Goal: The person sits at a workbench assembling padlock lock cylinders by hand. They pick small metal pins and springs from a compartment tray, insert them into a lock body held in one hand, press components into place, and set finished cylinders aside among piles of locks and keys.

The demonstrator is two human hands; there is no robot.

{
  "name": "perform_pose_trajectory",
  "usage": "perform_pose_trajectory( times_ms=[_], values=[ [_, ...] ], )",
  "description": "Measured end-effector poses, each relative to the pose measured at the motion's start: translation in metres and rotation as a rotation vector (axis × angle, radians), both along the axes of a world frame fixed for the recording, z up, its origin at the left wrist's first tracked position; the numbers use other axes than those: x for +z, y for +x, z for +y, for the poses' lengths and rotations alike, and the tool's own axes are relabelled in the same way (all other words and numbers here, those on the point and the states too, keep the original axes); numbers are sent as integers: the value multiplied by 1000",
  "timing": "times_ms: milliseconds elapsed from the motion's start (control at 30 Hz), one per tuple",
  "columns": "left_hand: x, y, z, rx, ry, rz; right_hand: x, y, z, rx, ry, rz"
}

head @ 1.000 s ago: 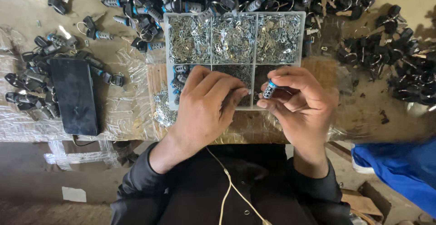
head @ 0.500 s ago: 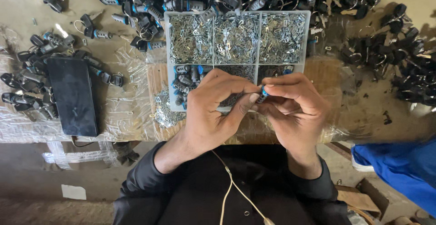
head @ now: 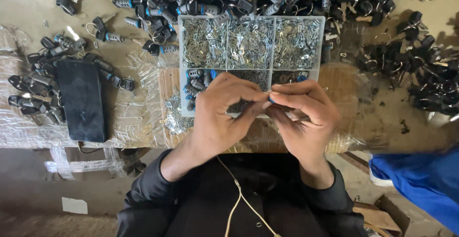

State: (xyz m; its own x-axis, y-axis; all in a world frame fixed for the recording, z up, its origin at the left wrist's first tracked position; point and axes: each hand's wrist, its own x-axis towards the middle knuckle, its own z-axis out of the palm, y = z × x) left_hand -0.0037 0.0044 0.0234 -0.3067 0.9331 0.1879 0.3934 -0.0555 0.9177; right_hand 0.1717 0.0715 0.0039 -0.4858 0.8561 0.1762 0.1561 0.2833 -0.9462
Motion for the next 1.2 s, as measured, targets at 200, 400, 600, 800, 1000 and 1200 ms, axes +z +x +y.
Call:
perform_pose_trajectory(
  times_ms=[200, 400, 600, 800, 1000, 1200],
  values=[
    [-5, -6, 12, 8, 8, 566, -1, 3, 3, 11, -364, 330],
    [-5, -2, 7, 10, -25, 336, -3, 9, 3, 6, -394, 329],
    [-4, -5, 4, -4, -18, 363, -6, 5, 1, 19, -358, 307],
    [-5, -3, 10, 25, -55, 592, -7, 3, 0, 12, -349, 308],
    [-4, -4, 3, 22, -25, 252, -8, 5, 0, 4, -312, 253],
    [-1, -4, 0, 17, -25, 159, -9, 5, 0, 18, -360, 292]
  ],
)
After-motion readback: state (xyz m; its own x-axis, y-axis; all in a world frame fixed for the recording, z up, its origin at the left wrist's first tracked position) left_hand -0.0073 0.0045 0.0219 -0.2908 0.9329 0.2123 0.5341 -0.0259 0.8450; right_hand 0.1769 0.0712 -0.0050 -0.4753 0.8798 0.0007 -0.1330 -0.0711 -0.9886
